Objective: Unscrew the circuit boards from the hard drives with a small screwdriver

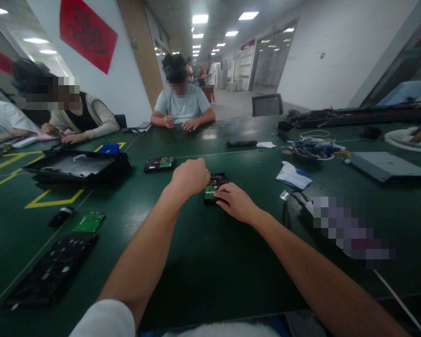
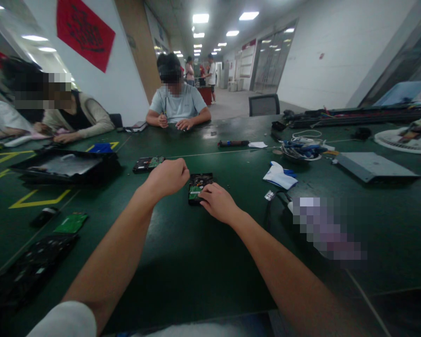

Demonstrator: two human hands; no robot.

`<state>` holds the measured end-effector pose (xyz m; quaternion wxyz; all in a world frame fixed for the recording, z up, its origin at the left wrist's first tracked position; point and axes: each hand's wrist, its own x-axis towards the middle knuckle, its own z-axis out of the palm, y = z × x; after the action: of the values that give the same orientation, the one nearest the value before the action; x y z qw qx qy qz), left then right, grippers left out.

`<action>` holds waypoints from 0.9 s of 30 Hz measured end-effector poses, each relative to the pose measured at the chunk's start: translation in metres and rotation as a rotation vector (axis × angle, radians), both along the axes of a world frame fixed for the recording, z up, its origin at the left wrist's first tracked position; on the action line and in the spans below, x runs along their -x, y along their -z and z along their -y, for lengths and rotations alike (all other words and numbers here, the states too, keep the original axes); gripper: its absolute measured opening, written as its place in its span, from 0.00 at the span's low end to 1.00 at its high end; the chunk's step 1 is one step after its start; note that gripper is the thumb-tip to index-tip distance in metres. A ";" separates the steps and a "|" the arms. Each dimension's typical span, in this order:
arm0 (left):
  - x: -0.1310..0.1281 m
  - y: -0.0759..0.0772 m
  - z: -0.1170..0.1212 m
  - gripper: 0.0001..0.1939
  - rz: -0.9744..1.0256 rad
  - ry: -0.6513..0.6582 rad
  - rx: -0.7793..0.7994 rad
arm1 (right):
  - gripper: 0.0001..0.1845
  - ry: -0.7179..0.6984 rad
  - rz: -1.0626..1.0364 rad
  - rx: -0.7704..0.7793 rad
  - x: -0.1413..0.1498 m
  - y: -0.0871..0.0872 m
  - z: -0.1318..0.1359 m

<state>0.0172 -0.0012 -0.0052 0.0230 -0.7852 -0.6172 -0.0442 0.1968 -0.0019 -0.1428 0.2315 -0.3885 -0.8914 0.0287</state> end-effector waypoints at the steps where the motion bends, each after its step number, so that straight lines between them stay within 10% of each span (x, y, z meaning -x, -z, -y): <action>1: 0.000 -0.001 0.001 0.21 -0.032 -0.031 -0.008 | 0.12 0.001 -0.004 -0.001 0.000 0.000 0.000; 22: 0.005 -0.002 0.003 0.20 -0.048 0.004 -0.006 | 0.12 0.013 0.013 0.016 0.000 -0.004 0.003; 27: 0.006 -0.001 0.003 0.12 0.000 0.288 0.021 | 0.13 0.016 0.022 0.013 0.001 -0.002 0.001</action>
<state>0.0116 -0.0041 -0.0042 0.0081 -0.8659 -0.4985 -0.0405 0.1963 -0.0024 -0.1410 0.2195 -0.3974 -0.8906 0.0282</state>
